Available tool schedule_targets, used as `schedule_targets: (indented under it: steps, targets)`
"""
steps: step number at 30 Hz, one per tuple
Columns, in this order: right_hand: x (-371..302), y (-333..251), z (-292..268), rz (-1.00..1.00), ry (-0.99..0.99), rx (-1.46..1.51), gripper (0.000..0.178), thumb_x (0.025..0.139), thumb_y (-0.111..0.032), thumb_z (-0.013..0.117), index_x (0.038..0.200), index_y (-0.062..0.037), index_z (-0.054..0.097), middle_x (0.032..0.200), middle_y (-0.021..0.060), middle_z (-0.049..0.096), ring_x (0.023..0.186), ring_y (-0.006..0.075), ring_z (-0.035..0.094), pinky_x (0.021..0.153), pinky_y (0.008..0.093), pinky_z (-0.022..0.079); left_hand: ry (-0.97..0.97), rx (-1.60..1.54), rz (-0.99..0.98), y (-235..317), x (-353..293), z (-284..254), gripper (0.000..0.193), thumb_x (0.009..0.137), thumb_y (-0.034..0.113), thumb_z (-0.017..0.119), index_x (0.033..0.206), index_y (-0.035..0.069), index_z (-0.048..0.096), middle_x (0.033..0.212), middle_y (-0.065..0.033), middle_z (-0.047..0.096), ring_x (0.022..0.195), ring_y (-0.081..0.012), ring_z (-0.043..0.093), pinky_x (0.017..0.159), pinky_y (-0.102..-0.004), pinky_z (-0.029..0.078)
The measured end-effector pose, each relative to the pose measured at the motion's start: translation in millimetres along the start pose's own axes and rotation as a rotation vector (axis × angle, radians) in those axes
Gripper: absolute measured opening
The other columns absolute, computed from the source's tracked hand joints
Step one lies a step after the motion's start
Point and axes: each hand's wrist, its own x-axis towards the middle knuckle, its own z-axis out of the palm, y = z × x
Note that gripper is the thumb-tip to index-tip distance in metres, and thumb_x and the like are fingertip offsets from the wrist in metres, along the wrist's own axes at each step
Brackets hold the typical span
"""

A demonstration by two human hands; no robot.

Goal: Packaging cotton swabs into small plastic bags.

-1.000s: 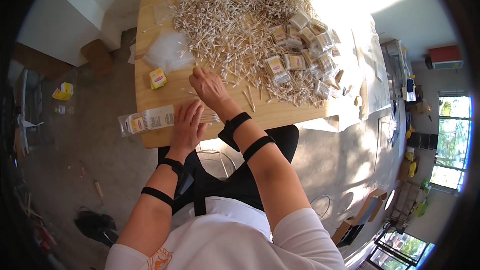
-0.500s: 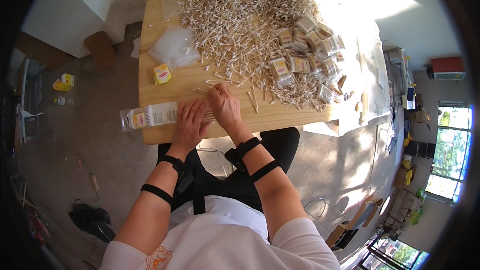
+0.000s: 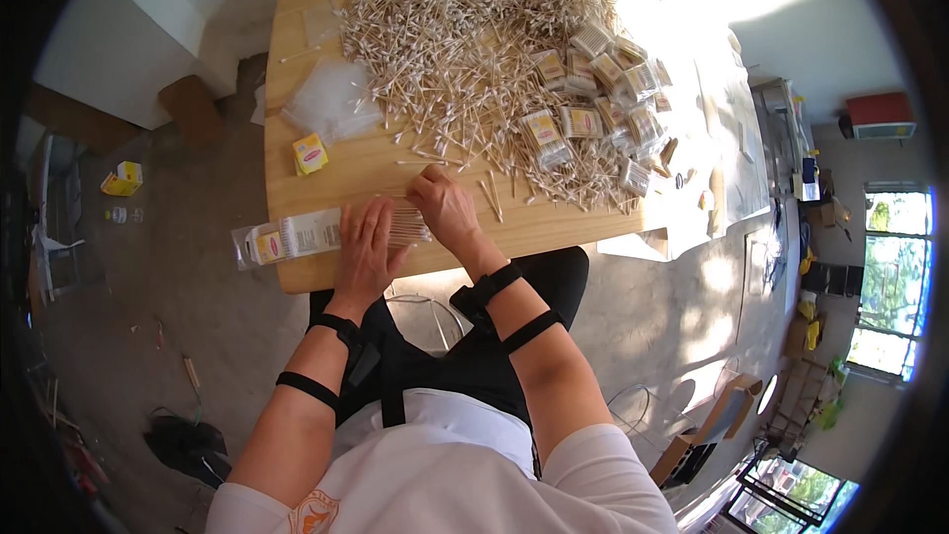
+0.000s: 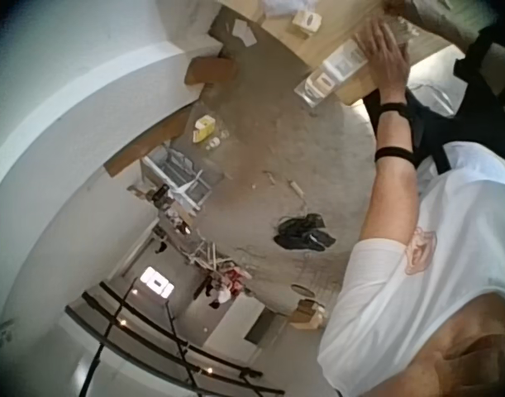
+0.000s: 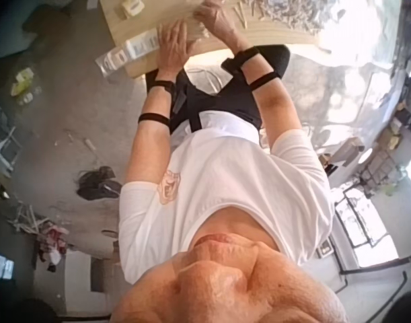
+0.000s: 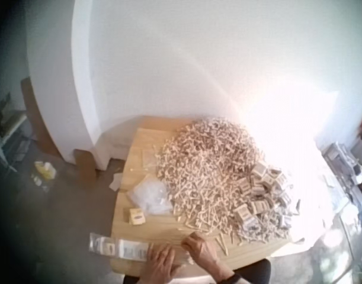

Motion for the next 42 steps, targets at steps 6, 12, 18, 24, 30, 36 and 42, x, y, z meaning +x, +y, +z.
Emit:
schedule_targets:
  steps: [6, 12, 18, 24, 30, 36, 42]
  targets:
    - [-22, 5, -4, -0.065, 0.204, 0.164, 0.017, 0.088, -0.008, 0.064, 0.103, -0.0068, 0.071, 0.102, 0.0115, 0.068, 0.093, 0.0360, 0.064, 0.079, 0.0436, 0.052, 0.044, -0.175, 0.010, 2, 7, -7, 0.091, 0.086, 0.038, 0.071, 0.153, 0.000, 0.023, 0.152, -0.0139, 0.039, 0.143, -0.0296, 0.033, 0.122, -0.0562, 0.017]
    - [-41, -10, 1, 0.133, 0.324, 0.323, 0.028, 0.090, 0.003, 0.055, 0.115, -0.0024, 0.065, 0.112, 0.0147, 0.068, 0.107, 0.0363, 0.061, 0.090, 0.0397, 0.050, -0.007, -0.326, -0.018, -5, 7, -11, 0.101, 0.081, 0.032, 0.079, 0.155, 0.001, 0.018, 0.148, -0.0157, 0.044, 0.140, -0.0328, 0.036, 0.120, -0.0569, 0.017]
    - [-64, -26, 27, 0.226, 0.497, 0.500, 0.034, 0.095, 0.006, 0.049, 0.127, -0.0017, 0.058, 0.142, 0.0186, 0.054, 0.131, 0.0342, 0.052, 0.109, 0.0383, 0.041, 0.005, -0.341, -0.120, 7, 17, -9, 0.100, 0.081, 0.026, 0.080, 0.155, 0.001, 0.018, 0.149, -0.0157, 0.043, 0.140, -0.0324, 0.037, 0.120, -0.0526, 0.022]
    - [-50, -29, 51, 0.223, 0.652, 0.563, 0.036, 0.098, 0.007, 0.044, 0.132, -0.0026, 0.053, 0.152, 0.0180, 0.043, 0.139, 0.0330, 0.044, 0.113, 0.0372, 0.036, 0.254, -0.534, -0.240, 10, 14, -7, 0.069, 0.100, 0.022, 0.055, 0.155, 0.000, 0.019, 0.153, -0.0204, 0.039, 0.141, -0.0355, 0.038, 0.117, -0.0468, 0.029]
    - [-40, -42, 61, 0.224, 0.609, 0.612, 0.032, 0.101, 0.005, 0.041, 0.130, -0.0008, 0.054, 0.151, 0.0168, 0.044, 0.138, 0.0305, 0.045, 0.114, 0.0359, 0.035, 0.371, -0.695, -0.352, 24, 30, 10, 0.053, 0.109, 0.024, 0.035, 0.155, 0.000, 0.022, 0.152, -0.0206, 0.040, 0.141, -0.0336, 0.040, 0.115, -0.0429, 0.033]
    - [-38, -43, 59, 0.235, 0.557, 0.707, 0.031, 0.102, 0.004, 0.042, 0.130, -0.0007, 0.054, 0.151, 0.0179, 0.044, 0.139, 0.0300, 0.044, 0.114, 0.0365, 0.035, 0.364, -0.752, -0.376, 22, 29, 10, 0.056, 0.108, 0.026, 0.038, 0.155, 0.000, 0.023, 0.150, -0.0202, 0.042, 0.140, -0.0319, 0.041, 0.115, -0.0426, 0.033]
    - [-56, -28, 43, 0.217, 0.589, 0.916, 0.033, 0.102, 0.004, 0.042, 0.133, -0.0012, 0.053, 0.154, 0.0166, 0.040, 0.140, 0.0262, 0.042, 0.116, 0.0351, 0.032, 0.113, -0.553, -0.119, -2, 24, -29, 0.085, 0.090, 0.018, 0.071, 0.155, 0.001, 0.020, 0.149, -0.0191, 0.043, 0.140, -0.0351, 0.039, 0.117, -0.0433, 0.032]
